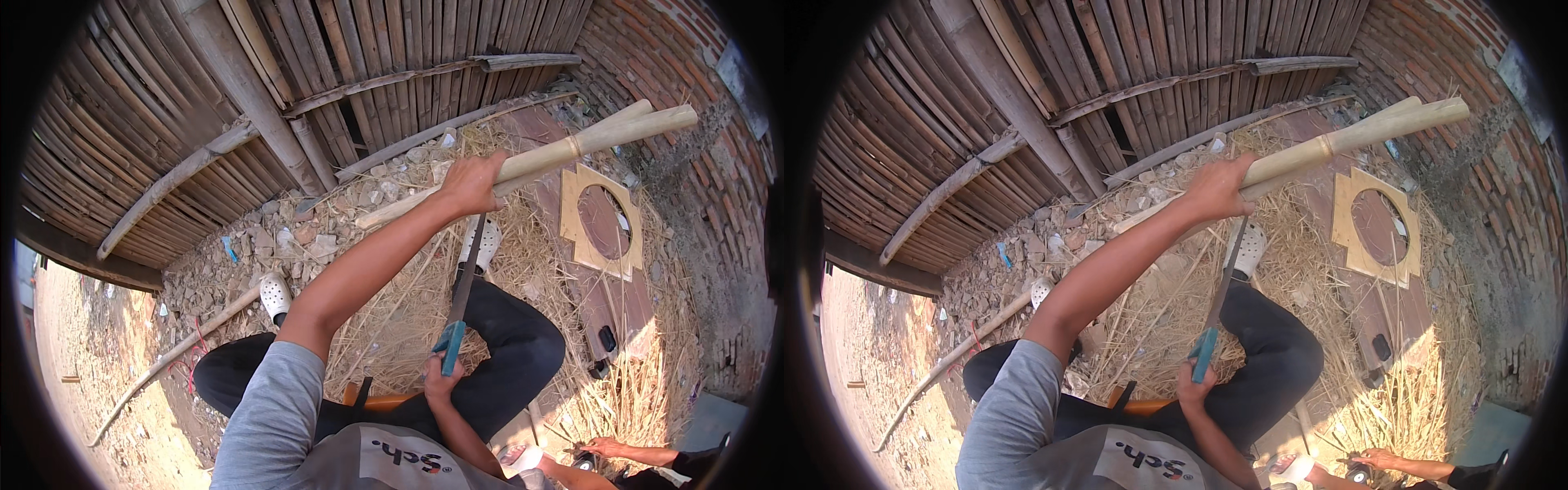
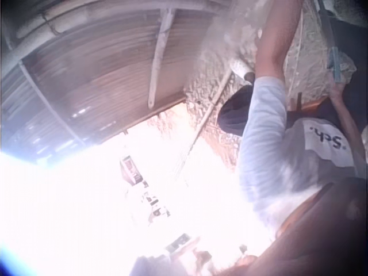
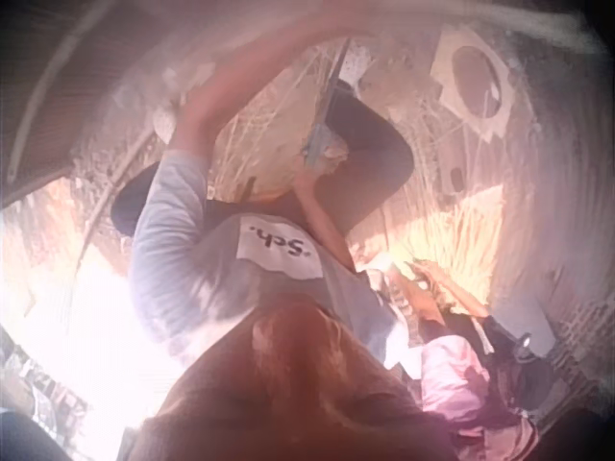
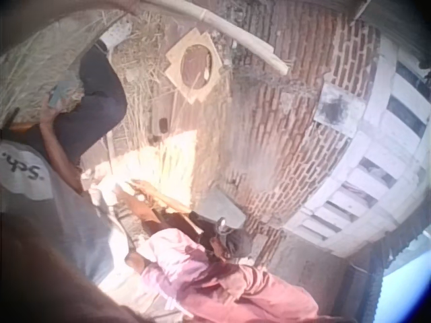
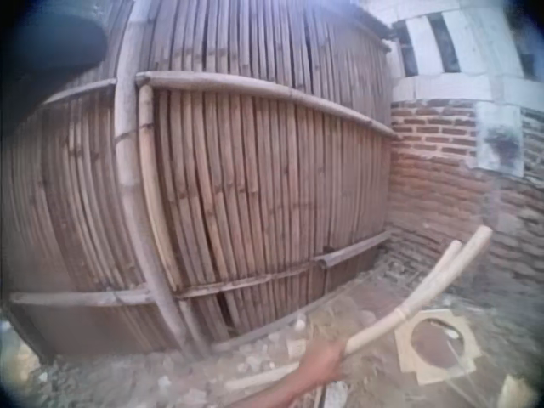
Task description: The person sits on a small stool and uses a hand saw to cut a long bamboo pole that is held between their legs. They repeatedly saw back and forth, repositioning the pole as needed, and eventually separate a segment of the bamboo.
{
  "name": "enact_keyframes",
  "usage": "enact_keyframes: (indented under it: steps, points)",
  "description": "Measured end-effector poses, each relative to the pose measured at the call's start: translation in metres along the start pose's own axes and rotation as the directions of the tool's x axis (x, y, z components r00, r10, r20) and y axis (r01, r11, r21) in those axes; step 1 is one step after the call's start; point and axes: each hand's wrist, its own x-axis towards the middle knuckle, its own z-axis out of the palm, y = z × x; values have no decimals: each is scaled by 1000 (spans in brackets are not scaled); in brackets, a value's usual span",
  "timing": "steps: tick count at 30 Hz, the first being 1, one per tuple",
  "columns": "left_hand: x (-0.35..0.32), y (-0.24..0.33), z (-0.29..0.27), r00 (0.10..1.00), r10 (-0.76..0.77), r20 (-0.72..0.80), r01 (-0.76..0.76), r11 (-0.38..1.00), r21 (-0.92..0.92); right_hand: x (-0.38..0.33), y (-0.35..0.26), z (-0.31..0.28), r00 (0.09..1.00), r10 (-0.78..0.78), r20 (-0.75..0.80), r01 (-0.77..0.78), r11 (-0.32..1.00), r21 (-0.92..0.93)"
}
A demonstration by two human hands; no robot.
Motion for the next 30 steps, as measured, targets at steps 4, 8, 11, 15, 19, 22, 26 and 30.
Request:
enact_keyframes:
  steps: [4, 8, 11, 15, 19, 22, 26, 30]
  points:
    - [42, 76, 78, 981, 143, 135, -148, 989, 30, -1, -13, -28, 996, -76, 53, 85, 978, -189]
    - [55, 110, 173, 908, 225, 353, -268, 960, 78, 10, -19, -39, 978, 3, 211, 59, 955, -290]
    - [51, 116, 246, 850, 233, 472, -331, 934, 135, 26, -25, -41, 950, 11, 312, 61, 974, -220]
    - [44, 137, 308, 785, 344, 515, -454, 885, 101, 39, -79, -34, 958, 47, 284, 8, 982, -191]
    - [52, 158, 308, 832, 445, 331, -424, 895, -137, 24, -59, -19, 948, 74, 310, -2, 974, -228]
    - [51, 164, 255, 797, 602, 52, -581, 787, -207, 6, -45, 0, 938, 87, 335, 4, 965, -262]
    - [5, 138, 178, 835, 551, 1, -507, 770, -388, -27, -9, 33, 922, 94, 376, 36, 946, -323]
    - [-81, 40, 30, 835, 541, -94, -529, 747, -402, -59, 43, 91, 923, 228, 310, -151, 956, -252]
